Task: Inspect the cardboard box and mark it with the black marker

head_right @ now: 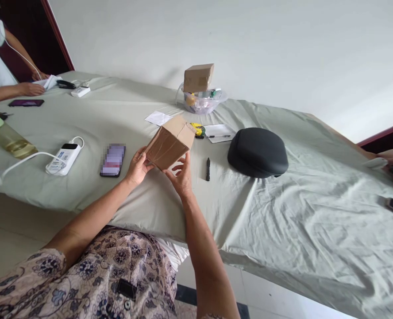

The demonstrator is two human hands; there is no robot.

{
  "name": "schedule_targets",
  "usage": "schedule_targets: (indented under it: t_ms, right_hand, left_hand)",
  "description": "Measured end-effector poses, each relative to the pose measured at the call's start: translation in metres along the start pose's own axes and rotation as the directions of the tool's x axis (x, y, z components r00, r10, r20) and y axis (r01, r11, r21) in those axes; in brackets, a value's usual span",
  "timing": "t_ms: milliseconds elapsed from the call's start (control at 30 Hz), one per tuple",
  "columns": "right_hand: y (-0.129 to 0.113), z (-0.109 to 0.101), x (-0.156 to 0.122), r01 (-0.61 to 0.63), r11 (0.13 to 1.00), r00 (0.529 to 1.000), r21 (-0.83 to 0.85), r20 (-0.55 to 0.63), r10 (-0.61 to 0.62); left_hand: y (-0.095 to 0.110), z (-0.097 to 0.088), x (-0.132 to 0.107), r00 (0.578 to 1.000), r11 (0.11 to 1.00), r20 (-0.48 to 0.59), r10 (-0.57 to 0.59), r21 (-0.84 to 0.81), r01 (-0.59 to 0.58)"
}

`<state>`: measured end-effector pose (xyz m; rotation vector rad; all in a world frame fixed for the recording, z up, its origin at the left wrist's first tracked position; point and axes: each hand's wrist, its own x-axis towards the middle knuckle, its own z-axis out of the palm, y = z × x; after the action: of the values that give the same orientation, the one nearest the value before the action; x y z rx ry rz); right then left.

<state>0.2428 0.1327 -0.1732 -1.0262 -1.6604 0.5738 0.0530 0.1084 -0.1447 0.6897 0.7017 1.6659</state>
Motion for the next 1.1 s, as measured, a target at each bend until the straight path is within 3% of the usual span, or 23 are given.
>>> schedule_targets:
  t_ms: [167,367,500,633,767,1100]
  right_hand:
    - [0.000,0.009,-0.004,0.046,0.995,0.999,-0.090,0.034,-0.043]
    - [0.008,0.005,-0.003,0.064,0.988,0.998,-0.137,0.018,-0.062]
    - [0.008,-0.002,0.001,0.105,0.983,0.990,-0.152,-0.076,-0.118]
    - [0.004,-0.010,0.005,0.210,0.950,0.947,-0.231,-0.192,-0.256]
    - [-0.002,-0.018,0.006,0.283,0.925,0.913,-0.254,-0.222,-0.341]
    - [-0.009,-0.031,0.007,0.208,0.951,0.912,-0.227,-0.307,-0.272]
  left_hand:
    - [-0.001,-0.002,0.002,0.999,0.998,-0.030,-0.025,-0.059,0.023]
    - [-0.005,-0.004,0.004,0.998,0.999,-0.057,-0.015,-0.032,0.014]
    - [-0.004,-0.007,0.006,0.994,1.000,-0.107,0.009,0.013,-0.008]
    - [-0.003,-0.009,0.006,0.997,0.995,-0.079,0.011,0.098,-0.003]
    - [0.000,-0.009,0.005,0.998,0.988,-0.060,0.005,0.155,0.004]
    - [0.008,-0.007,0.006,0.997,0.986,-0.069,0.036,0.162,-0.024]
